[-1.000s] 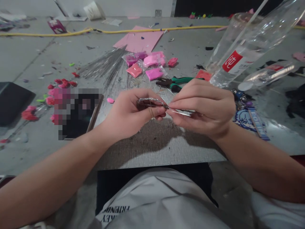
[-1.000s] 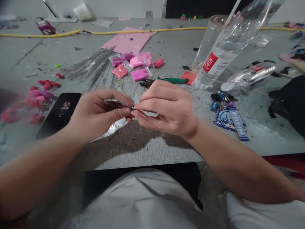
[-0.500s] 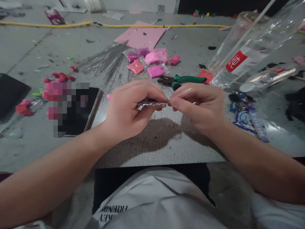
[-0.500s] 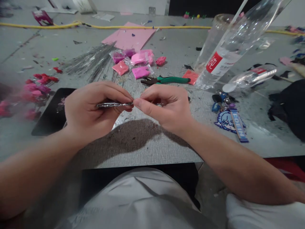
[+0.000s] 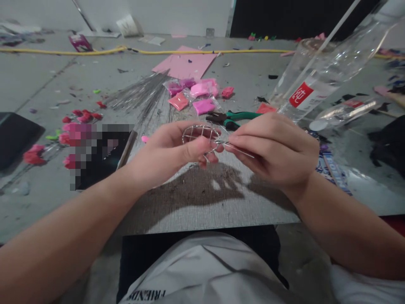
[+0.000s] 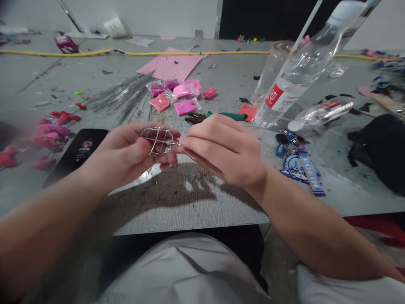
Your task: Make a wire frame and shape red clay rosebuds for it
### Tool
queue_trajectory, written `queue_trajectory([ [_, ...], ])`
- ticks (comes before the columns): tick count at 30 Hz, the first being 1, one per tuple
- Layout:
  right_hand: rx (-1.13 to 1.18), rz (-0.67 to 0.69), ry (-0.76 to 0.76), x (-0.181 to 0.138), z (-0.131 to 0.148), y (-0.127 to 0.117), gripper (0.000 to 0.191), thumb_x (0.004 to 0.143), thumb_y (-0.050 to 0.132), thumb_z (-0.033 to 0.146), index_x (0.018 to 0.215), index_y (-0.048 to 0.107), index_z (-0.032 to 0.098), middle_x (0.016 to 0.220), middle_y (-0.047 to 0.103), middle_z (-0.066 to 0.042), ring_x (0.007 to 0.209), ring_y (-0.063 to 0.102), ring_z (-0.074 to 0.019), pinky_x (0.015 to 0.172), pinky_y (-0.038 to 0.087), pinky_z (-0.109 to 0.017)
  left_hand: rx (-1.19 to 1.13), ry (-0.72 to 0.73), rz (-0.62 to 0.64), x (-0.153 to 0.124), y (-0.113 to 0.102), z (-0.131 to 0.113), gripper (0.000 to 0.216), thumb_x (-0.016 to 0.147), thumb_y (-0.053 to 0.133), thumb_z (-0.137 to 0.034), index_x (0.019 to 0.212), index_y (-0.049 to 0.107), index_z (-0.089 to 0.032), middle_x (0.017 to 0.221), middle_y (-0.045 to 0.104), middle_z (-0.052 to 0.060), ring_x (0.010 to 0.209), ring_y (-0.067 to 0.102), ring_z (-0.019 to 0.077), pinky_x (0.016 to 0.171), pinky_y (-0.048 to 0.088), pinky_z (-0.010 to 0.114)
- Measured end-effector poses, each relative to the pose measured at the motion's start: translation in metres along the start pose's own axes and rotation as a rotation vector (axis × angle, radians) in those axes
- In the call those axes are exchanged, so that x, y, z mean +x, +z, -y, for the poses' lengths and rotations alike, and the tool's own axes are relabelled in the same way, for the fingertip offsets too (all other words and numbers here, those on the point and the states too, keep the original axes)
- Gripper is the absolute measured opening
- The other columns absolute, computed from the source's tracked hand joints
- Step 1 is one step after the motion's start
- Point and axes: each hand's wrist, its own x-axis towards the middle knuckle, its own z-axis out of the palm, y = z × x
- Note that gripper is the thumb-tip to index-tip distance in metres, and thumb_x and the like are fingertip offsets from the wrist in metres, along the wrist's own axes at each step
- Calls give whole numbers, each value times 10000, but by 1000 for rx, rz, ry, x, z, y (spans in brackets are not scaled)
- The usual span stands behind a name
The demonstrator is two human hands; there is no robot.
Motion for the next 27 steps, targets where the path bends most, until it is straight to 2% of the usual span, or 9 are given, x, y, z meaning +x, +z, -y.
queue_trajectory([
  [3, -6, -16, -63, 2, 0, 0, 172, 912, 780, 157, 1039, 741, 267, 947, 806, -40, 802, 736, -197, 714, 616, -357, 32, -5, -118, -4, 7, -2, 193, 790, 910, -360, 889, 801, -234, 793, 731, 12, 643, 667, 129, 538, 541, 238],
  [6, 43, -30, -29, 3, 3, 1, 182, 896, 793, 141, 1055, 737, 210, 931, 802, -78, 809, 736, -201, 740, 618, -358, 101, 23, -161, -7, 12, -5, 189, 786, 913, -339, 890, 809, -221, 722, 726, 10, 600, 645, 132, 534, 544, 257],
  [9, 101, -21, 55, 2, 6, 2, 170, 894, 794, 170, 1039, 735, 235, 937, 791, -64, 808, 733, -201, 747, 621, -361, 208, 44, -159, -8, 12, -9, 150, 806, 894, -314, 851, 805, -203, 689, 715, 11, 610, 645, 135, 562, 546, 262],
  [12, 181, -39, 81, 0, 6, 4, 134, 902, 771, 191, 1017, 737, 251, 920, 777, -46, 783, 719, -197, 714, 616, -358, 370, 80, -167, -10, 13, -11, 118, 830, 870, -295, 834, 798, -202, 701, 716, 11, 618, 640, 134, 562, 530, 258],
  [16, 275, -50, 121, 1, 7, 7, 83, 915, 731, 175, 978, 742, 227, 890, 764, -39, 751, 697, -173, 691, 604, -336, 557, 215, -233, -14, 16, -12, 96, 832, 857, -283, 902, 807, -242, 861, 775, 25, 739, 697, 178, 646, 570, 292],
  [19, 391, -10, 252, 2, 9, 8, 66, 918, 732, 178, 906, 753, 240, 870, 765, -31, 740, 691, -157, 671, 588, -311, 669, 308, -224, -15, 15, -13, 51, 849, 833, -279, 897, 818, -270, 920, 782, 39, 811, 717, 206, 760, 596, 334],
  [22, 624, 4, 445, 3, 11, 9, 69, 897, 760, 176, 841, 761, 217, 816, 757, -28, 726, 679, -145, 625, 556, -281, 768, 401, -169, -12, 8, -14, 71, 834, 837, -261, 897, 835, -295, 933, 779, 52, 853, 724, 224, 842, 594, 363],
  [25, 872, 75, 701, 3, 10, 10, 74, 897, 764, 199, 823, 761, 203, 740, 722, 2, 653, 648, -124, 552, 531, -249, 851, 544, -103, -7, -2, -11, 147, 841, 818, -207, 923, 835, -329, 983, 786, 44, 847, 720, 204, 831, 591, 348],
  [27, 903, 142, 758, 3, 7, 10, 54, 916, 745, 220, 870, 768, 204, 742, 718, 11, 637, 651, -118, 538, 535, -238, 895, 675, -81, -4, -8, -6, 230, 850, 797, -161, 972, 824, -354, 1013, 785, 28, 854, 716, 185, 822, 589, 331],
])
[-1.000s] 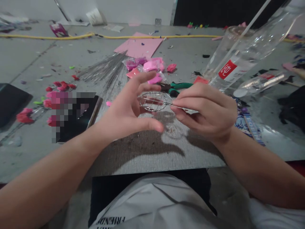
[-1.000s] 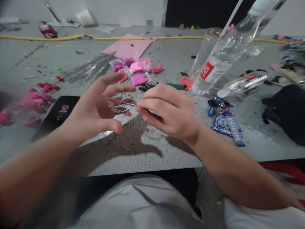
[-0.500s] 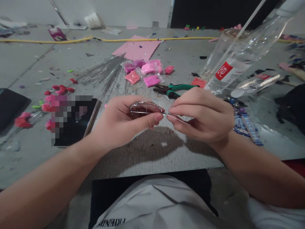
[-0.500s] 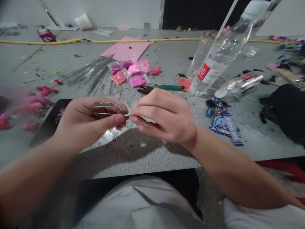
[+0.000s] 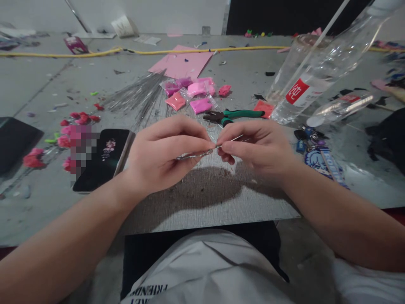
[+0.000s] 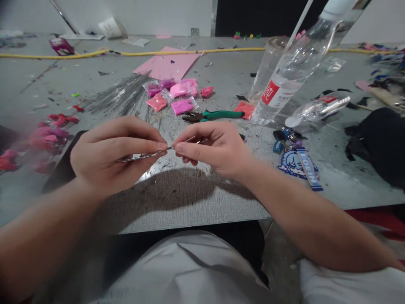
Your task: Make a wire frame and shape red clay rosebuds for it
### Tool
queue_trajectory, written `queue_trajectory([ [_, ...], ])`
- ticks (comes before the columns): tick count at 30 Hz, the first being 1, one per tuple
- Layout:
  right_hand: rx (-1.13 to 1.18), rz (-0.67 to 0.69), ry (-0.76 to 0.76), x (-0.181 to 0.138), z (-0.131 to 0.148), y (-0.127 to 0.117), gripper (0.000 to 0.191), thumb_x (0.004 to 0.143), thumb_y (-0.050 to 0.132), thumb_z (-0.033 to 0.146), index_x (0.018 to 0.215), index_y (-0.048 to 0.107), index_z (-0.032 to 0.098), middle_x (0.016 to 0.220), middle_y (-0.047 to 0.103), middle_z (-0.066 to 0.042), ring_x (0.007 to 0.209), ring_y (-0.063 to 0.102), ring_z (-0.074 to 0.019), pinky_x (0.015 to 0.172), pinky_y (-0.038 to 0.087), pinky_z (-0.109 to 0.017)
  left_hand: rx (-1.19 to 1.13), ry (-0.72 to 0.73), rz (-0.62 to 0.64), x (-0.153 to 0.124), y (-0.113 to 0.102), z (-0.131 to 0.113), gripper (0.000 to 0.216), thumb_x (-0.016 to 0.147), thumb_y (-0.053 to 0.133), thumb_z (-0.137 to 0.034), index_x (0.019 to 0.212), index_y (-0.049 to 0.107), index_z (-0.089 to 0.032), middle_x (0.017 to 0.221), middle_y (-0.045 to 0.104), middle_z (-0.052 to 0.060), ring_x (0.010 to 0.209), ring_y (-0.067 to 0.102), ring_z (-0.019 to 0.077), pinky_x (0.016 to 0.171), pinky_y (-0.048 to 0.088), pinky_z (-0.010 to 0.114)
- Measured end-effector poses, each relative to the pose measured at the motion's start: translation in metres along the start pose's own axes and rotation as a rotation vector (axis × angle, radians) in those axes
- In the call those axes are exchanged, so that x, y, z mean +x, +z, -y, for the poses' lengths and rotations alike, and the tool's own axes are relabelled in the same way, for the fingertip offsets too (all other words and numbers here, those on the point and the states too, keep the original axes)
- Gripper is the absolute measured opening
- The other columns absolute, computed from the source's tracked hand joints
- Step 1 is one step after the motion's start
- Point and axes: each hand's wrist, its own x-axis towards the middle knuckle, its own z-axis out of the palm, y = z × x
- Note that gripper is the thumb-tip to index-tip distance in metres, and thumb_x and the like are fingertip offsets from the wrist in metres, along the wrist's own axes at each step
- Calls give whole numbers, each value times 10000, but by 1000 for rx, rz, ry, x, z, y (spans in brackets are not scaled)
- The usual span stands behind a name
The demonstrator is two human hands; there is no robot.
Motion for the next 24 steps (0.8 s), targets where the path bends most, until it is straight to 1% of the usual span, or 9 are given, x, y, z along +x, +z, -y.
queue_trajectory([
  [2, -143, 13, -101, 1, -1, -3, 45, 926, 729, 215, 930, 774, 211, 809, 746, -5, 716, 695, -136, 603, 570, -253, 25, 68, -24, -1, 2, 5, 267, 852, 792, -139, 1002, 815, -358, 1036, 777, 22, 894, 716, 181, 849, 589, 331],
  [3, -257, -1, -183, 1, -2, -5, 57, 926, 724, 207, 947, 775, 221, 850, 760, -14, 763, 711, -149, 647, 585, -269, 8, 42, -30, -2, 4, 7, 268, 849, 798, -141, 1014, 813, -351, 1065, 772, 26, 941, 718, 188, 876, 591, 337],
  [5, -484, -70, -326, 2, -3, -8, 77, 931, 713, 202, 946, 771, 250, 899, 776, -22, 812, 726, -172, 705, 601, -303, -127, -113, -48, -2, 6, 7, 331, 817, 845, -165, 1093, 793, -342, 1176, 748, 37, 1054, 713, 214, 897, 604, 340],
  [8, -703, -111, -504, 2, -4, -11, 119, 961, 677, 197, 987, 757, 281, 954, 791, -26, 861, 743, -190, 760, 616, -334, -521, -492, -26, -1, 10, 5, 627, 705, 959, -259, 1276, 712, -336, 1272, 721, 50, 1070, 724, 229, 825, 627, 308],
  [10, -756, -46, -598, 1, -4, -12, 160, 972, 667, 178, 1054, 743, 292, 1014, 797, -36, 916, 747, -189, 805, 617, -334, -790, -693, -10, 0, 13, 4, 597, 709, 957, -420, 1240, 729, -273, 1104, 761, 56, 918, 743, 195, 724, 617, 272],
  [12, -808, 8, -631, 1, -4, -12, 194, 970, 673, 163, 1101, 730, 295, 1056, 797, -41, 937, 743, -191, 829, 618, -337, -909, -799, -57, 0, 16, 4, 433, 763, 912, -473, 1080, 772, -214, 878, 743, 32, 766, 715, 144, 639, 584, 235],
  [14, -855, -8, -644, 1, -4, -11, 174, 966, 683, 166, 1094, 725, 277, 1039, 794, -43, 916, 737, -198, 822, 621, -352, -852, -806, -119, 0, 19, 3, 298, 781, 913, -373, 983, 776, -202, 784, 710, 6, 695, 678, 112, 614, 567, 217],
  [16, -861, -57, -651, 1, -5, -10, 110, 968, 684, 177, 1047, 723, 244, 980, 783, -48, 877, 731, -203, 797, 619, -363, -714, -770, -155, 0, 20, 1, 294, 752, 924, -255, 1000, 772, -209, 816, 727, 2, 706, 684, 118, 638, 584, 232],
  [24, -812, -53, -666, 0, -6, -8, 49, 946, 699, 156, 962, 722, 196, 904, 764, -67, 805, 706, -196, 752, 604, -350, -335, -672, -145, 3, 16, -13, 259, 794, 879, -239, 1028, 774, -203, 806, 746, 24, 766, 745, 189, 651, 614, 287],
])
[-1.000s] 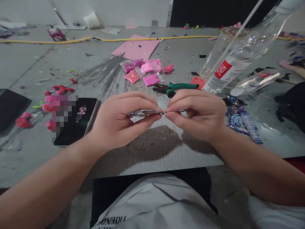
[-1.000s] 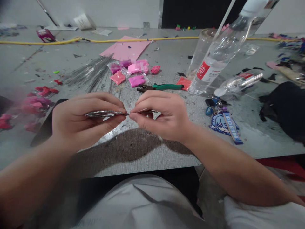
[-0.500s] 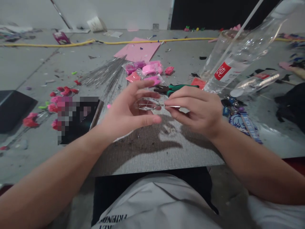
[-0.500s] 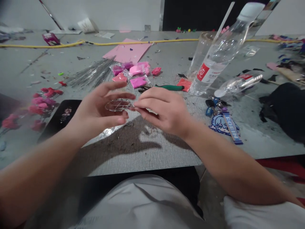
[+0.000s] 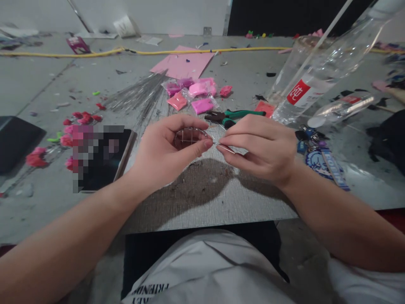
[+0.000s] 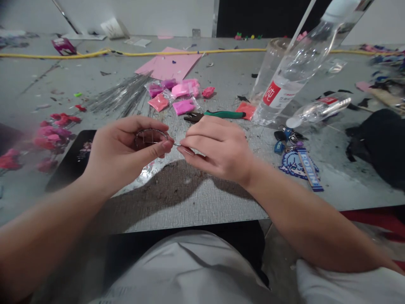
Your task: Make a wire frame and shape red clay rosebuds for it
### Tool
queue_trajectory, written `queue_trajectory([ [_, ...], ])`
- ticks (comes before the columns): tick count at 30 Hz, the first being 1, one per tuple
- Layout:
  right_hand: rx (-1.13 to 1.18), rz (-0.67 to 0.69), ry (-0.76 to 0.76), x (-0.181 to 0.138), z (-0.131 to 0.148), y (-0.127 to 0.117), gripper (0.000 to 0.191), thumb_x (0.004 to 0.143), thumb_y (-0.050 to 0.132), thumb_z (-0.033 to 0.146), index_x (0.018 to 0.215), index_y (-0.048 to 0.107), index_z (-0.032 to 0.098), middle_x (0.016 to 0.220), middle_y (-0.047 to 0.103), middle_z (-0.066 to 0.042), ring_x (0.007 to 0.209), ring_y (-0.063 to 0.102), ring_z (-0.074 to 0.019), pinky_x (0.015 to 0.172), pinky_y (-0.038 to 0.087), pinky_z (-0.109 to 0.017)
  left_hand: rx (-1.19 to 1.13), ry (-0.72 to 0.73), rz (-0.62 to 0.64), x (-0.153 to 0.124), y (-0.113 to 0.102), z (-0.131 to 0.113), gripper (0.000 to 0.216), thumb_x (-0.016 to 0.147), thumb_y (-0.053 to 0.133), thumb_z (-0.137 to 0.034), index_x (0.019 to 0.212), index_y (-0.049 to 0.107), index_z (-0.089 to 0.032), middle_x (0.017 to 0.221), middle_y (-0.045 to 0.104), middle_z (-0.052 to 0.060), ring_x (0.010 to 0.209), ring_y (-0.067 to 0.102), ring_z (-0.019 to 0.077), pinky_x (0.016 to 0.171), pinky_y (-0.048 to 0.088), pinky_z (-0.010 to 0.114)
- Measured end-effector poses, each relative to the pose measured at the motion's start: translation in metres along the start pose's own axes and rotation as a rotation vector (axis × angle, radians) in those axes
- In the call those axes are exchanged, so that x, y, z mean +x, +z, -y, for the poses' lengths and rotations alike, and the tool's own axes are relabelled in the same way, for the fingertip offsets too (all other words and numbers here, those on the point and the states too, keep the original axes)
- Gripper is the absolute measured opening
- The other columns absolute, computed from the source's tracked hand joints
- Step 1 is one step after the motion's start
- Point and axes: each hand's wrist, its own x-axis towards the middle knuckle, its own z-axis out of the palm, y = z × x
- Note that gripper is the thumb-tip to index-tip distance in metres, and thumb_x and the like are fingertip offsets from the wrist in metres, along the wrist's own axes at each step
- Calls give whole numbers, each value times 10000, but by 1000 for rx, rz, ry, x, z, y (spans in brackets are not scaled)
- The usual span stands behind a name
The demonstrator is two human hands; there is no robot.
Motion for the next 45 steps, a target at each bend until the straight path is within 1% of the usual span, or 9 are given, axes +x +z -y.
queue_trajectory([
  [5, 98, 5, 57, 1, 2, 0, 75, 942, 686, 145, 921, 730, 203, 898, 771, -66, 804, 714, -191, 737, 601, -349, 158, 140, -13, -6, -1, 5, 262, 837, 854, -271, 1080, 767, -222, 911, 771, 30, 802, 744, 184, 706, 615, 297],
  [10, 512, 65, 519, 4, 5, 2, 100, 911, 751, 209, 814, 741, 227, 718, 717, 6, 657, 658, -137, 579, 537, -269, 374, 371, -88, -10, -2, 7, 202, 862, 829, -236, 1054, 767, -262, 916, 776, 2, 814, 728, 171, 798, 591, 318],
  [14, 750, 104, 784, 4, 5, 3, 61, 906, 757, 224, 858, 763, 187, 682, 693, 11, 602, 638, -120, 529, 526, -246, 381, 408, -99, -9, -3, 9, 231, 856, 834, -197, 1061, 755, -272, 943, 777, -13, 832, 721, 155, 834, 581, 309],
  [20, 478, -15, 514, 2, 5, 3, 104, 939, 683, 174, 937, 772, 226, 880, 748, -24, 749, 686, -143, 638, 558, -278, 32, 175, -38, 0, -1, 7, 356, 795, 897, -230, 1116, 743, -240, 1027, 784, 27, 901, 755, 182, 776, 631, 287],
  [25, 142, -52, 287, 2, 4, 4, 152, 910, 685, 154, 922, 765, 283, 918, 776, -17, 772, 705, -173, 705, 589, -328, -59, 75, 67, 3, -2, 6, 94, 837, 851, -237, 913, 805, -206, 805, 776, 13, 680, 714, 140, 647, 616, 258],
  [32, 408, 44, 540, 5, 11, 2, 124, 881, 668, 127, 833, 715, 231, 764, 691, 3, 693, 634, -140, 622, 526, -282, 390, 603, 26, -2, -10, 10, 156, 914, 749, -157, 991, 812, -277, 1023, 822, 30, 902, 767, 195, 856, 625, 332],
  [38, 821, 169, 848, 9, 11, -4, 78, 907, 707, 198, 831, 725, 202, 648, 640, 33, 569, 577, -105, 523, 490, -245, 427, 902, 105, 7, -18, 15, 264, 933, 666, -72, 1058, 780, -274, 1034, 825, 30, 880, 775, 156, 775, 624, 266],
  [41, 794, 109, 816, 7, 9, -2, 75, 901, 746, 243, 836, 734, 208, 660, 655, 25, 567, 589, -112, 518, 503, -253, 368, 805, 92, 9, -17, 17, 223, 894, 757, -111, 1027, 784, -288, 1023, 818, 25, 903, 768, 168, 834, 630, 298],
  [45, 407, -55, 518, 5, 8, -2, 51, 901, 749, 215, 870, 761, 254, 834, 747, -19, 725, 681, -165, 665, 581, -318, -41, 278, 124, 8, -12, 15, 382, 772, 924, -284, 1119, 764, -276, 1041, 792, 45, 936, 768, 204, 817, 647, 333],
])
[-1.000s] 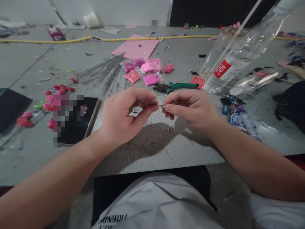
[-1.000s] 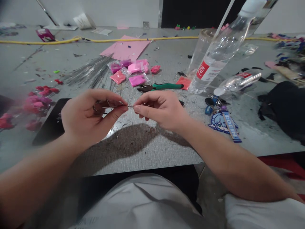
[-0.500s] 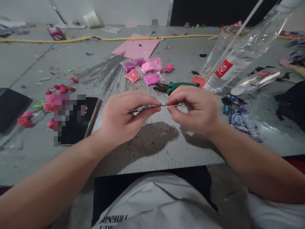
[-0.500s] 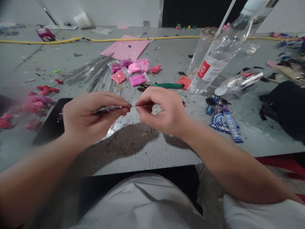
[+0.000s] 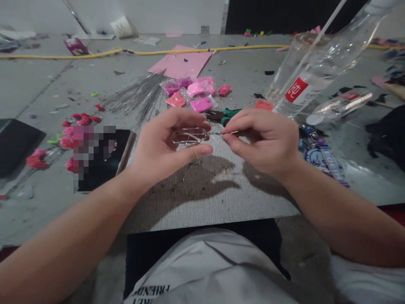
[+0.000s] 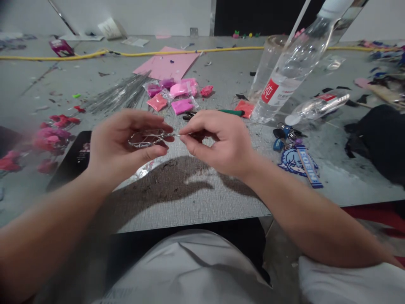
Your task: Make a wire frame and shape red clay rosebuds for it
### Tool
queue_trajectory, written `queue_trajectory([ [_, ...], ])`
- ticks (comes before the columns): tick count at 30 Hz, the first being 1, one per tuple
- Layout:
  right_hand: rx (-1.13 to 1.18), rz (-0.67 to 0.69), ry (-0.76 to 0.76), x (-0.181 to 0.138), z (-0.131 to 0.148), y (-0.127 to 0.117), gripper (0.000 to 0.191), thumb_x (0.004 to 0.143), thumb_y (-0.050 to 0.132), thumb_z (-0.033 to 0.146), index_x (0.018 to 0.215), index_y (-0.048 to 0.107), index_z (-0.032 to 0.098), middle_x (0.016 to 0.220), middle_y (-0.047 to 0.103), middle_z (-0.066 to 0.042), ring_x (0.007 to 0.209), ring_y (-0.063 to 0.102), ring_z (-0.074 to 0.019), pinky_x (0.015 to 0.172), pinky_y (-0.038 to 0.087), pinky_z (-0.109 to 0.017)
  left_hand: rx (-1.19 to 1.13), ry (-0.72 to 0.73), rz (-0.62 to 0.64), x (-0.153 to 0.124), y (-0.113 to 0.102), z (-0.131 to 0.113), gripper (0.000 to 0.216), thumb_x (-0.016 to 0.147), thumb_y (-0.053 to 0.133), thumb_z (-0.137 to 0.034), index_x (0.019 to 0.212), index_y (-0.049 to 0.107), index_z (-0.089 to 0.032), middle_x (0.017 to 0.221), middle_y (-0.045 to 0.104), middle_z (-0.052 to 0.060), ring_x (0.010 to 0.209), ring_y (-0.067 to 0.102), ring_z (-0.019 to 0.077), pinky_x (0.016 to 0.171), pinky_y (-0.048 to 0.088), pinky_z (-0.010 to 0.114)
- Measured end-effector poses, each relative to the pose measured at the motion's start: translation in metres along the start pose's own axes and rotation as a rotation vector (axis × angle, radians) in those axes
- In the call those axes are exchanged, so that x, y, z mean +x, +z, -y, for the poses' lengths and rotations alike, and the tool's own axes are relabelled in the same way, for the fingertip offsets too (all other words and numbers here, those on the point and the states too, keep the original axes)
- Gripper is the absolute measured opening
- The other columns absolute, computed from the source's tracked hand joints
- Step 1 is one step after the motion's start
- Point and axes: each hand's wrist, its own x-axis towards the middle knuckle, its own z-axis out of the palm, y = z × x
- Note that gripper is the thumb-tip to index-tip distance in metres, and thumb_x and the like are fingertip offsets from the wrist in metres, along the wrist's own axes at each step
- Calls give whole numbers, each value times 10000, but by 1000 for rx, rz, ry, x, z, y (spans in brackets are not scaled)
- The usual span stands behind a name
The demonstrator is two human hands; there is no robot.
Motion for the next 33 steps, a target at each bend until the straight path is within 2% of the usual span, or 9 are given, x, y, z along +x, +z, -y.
queue_trajectory([
  [2, -162, -11, -144, 0, 0, -2, 69, 917, 731, 227, 890, 765, 281, 917, 773, -26, 807, 712, -193, 750, 604, -356, -252, -226, 36, 1, 2, -2, 429, 775, 910, -447, 1121, 763, -240, 957, 778, 60, 849, 765, 207, 697, 640, 320],
  [4, -261, 24, -233, 0, 0, -4, 96, 943, 698, 236, 915, 764, 299, 953, 782, -22, 855, 728, -201, 785, 608, -367, -329, -335, 28, 1, 3, -2, 408, 782, 890, -506, 1049, 774, -219, 833, 746, 46, 736, 728, 185, 616, 607, 304],
  [8, -311, 35, -371, -1, -4, -4, 132, 957, 674, 197, 966, 756, 299, 951, 776, -18, 881, 735, -195, 792, 603, -356, -236, -357, -46, 0, 4, -2, 258, 789, 910, -350, 973, 770, -236, 786, 713, 18, 670, 665, 150, 597, 580, 292],
  [13, -328, 7, -397, 0, -6, -5, 91, 929, 701, 196, 916, 738, 277, 916, 761, -25, 846, 726, -191, 736, 590, -338, -174, -320, -41, -2, 4, -4, 294, 797, 904, -313, 1050, 777, -234, 847, 738, 30, 711, 693, 159, 629, 611, 296],
  [17, -308, 71, -306, 0, -5, -6, 98, 935, 688, 242, 860, 732, 287, 863, 753, 1, 766, 704, -170, 679, 576, -326, -49, -249, -52, -3, 4, -11, 306, 807, 896, -271, 1093, 794, -232, 807, 744, 18, 677, 697, 150, 635, 613, 286],
  [21, -101, 86, -151, 1, -3, -4, 73, 892, 751, 229, 834, 744, 273, 814, 743, 0, 731, 691, -164, 648, 573, -312, 124, -130, -70, -7, 2, -18, 320, 817, 886, -264, 1123, 795, -249, 952, 784, 36, 794, 745, 183, 707, 629, 304],
  [27, 388, 235, 381, 4, -1, -5, 56, 865, 780, 208, 819, 747, 212, 621, 662, 39, 500, 598, -108, 454, 504, -244, 412, 134, -48, -12, -1, -15, 221, 852, 848, -272, 1056, 775, -309, 967, 791, 12, 856, 753, 201, 806, 632, 365],
  [30, 448, 191, 387, 4, -2, -5, 79, 838, 824, 236, 849, 754, 203, 659, 687, 36, 535, 620, -104, 487, 536, -234, 401, 137, -92, -12, 0, -10, 233, 849, 856, -289, 1050, 737, -292, 989, 789, 13, 879, 756, 204, 826, 643, 379],
  [33, 273, 93, 226, 3, -3, -3, 66, 846, 810, 200, 896, 768, 208, 790, 733, 7, 647, 667, -109, 573, 577, -231, 268, 185, -139, -11, 2, -6, 423, 814, 891, -230, 1173, 676, -285, 1002, 781, -12, 875, 762, 177, 809, 644, 335],
])
